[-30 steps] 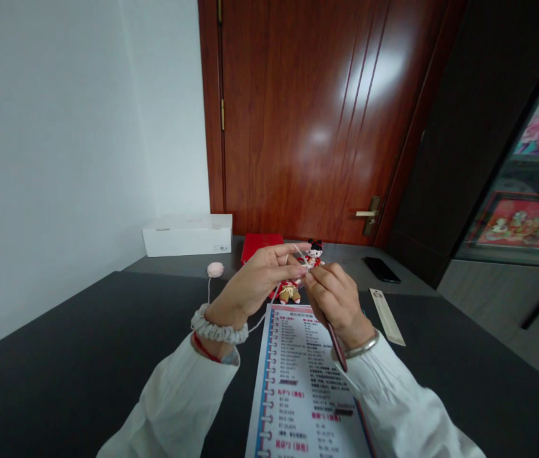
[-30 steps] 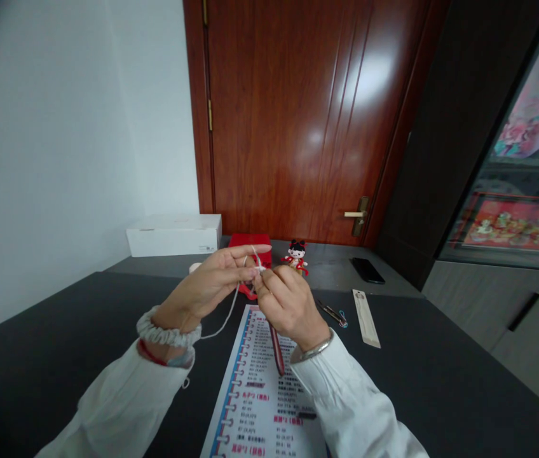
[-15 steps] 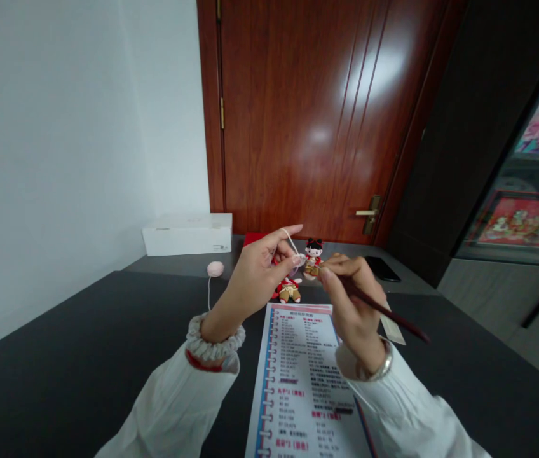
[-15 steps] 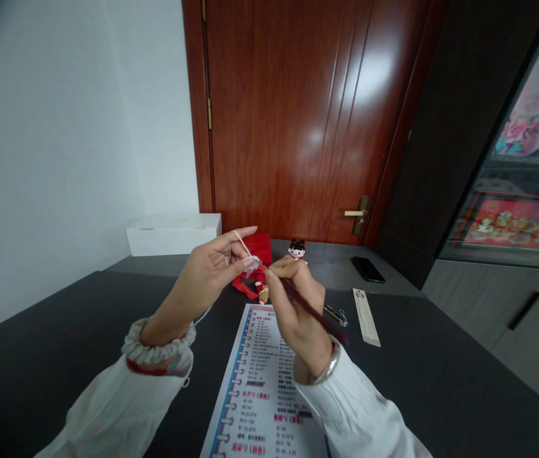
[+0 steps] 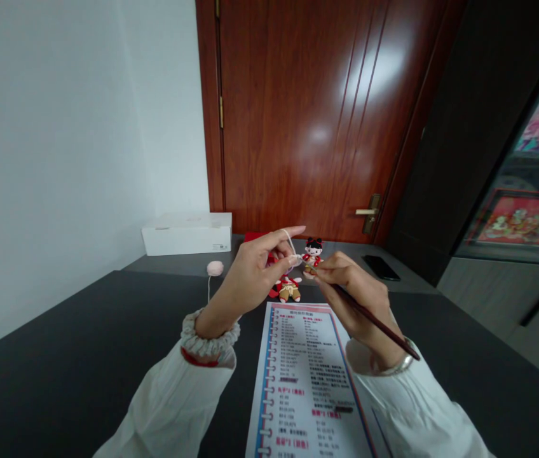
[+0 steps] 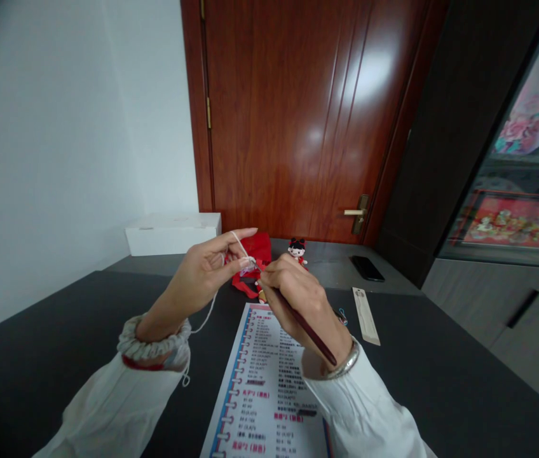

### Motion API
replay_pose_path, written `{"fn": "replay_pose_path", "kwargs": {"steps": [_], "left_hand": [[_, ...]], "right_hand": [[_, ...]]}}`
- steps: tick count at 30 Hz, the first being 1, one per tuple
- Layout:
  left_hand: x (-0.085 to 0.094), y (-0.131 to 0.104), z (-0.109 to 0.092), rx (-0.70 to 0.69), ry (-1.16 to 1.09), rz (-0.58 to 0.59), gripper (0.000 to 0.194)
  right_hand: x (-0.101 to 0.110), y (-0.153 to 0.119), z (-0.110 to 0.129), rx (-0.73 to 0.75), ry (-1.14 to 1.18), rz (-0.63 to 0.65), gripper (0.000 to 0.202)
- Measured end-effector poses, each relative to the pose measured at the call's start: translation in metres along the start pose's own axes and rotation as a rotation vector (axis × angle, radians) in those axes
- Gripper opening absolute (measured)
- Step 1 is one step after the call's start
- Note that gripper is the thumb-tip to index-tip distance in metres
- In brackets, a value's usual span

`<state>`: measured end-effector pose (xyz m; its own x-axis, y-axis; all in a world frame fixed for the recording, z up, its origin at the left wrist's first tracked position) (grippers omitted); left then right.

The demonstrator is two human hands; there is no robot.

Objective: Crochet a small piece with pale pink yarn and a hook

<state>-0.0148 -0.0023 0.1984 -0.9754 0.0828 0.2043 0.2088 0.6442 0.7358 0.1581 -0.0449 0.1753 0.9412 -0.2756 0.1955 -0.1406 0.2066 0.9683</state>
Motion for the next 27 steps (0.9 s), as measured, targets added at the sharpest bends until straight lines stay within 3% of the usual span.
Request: {"fn": "replay_pose_path", "kwargs": {"steps": [2, 6, 8, 12, 14, 16, 19, 23, 27], "left_hand": [[0.000, 0.000, 0.000, -0.025, 0.028, 0.018, 0.042], [0.000, -0.001, -0.001, -0.023, 0.017, 0.051, 0.043], [0.000, -0.001, -0.001, -0.005, 0.000, 0.060, 0.043], [0.002, 0.000, -0.002, 0.037, -0.038, 0.035, 0.040], [0.002, 0.000, -0.002, 0.053, -0.060, 0.027, 0.038], [0.003, 0.000, -0.002, 0.044, -0.055, 0.029, 0.035], [0.003, 0.001, -0.001, 0.021, -0.024, 0.042, 0.036], [0.000, 0.000, -0.001, 0.050, -0.055, 0.037, 0.044], [-0.007, -0.001, -0.005, 0.160, -0.211, 0.086, 0.047]], "right_hand": [[-0.002, 0.000, 0.000, -0.042, 0.020, -0.043, 0.015], [-0.011, 0.000, -0.006, -0.397, 0.274, -0.327, 0.017], [-0.012, -0.001, -0.007, -0.471, 0.314, -0.366, 0.019], [-0.006, -0.002, -0.001, -0.137, 0.104, -0.122, 0.013], [-0.004, -0.003, 0.000, -0.053, 0.066, -0.047, 0.016], [-0.004, -0.003, -0.003, -0.159, 0.131, -0.142, 0.013], [-0.010, -0.002, -0.011, -0.437, 0.401, -0.310, 0.016], [-0.022, 0.002, -0.017, -0.680, 0.730, -0.308, 0.022], [-0.029, 0.001, -0.014, -0.729, 0.732, -0.321, 0.020]]}}
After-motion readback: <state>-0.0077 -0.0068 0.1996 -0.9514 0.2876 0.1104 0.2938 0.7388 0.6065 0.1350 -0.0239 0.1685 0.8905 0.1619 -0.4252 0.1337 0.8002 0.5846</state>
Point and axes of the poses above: each hand's wrist, its own y-axis towards the middle knuckle, its own x-axis out of the back of the hand, z = x × y, the point moved 1 cm from there along y, towards the middle knuckle, and after that the axes turned 10 degrees about -z, right-handed, at the moved point
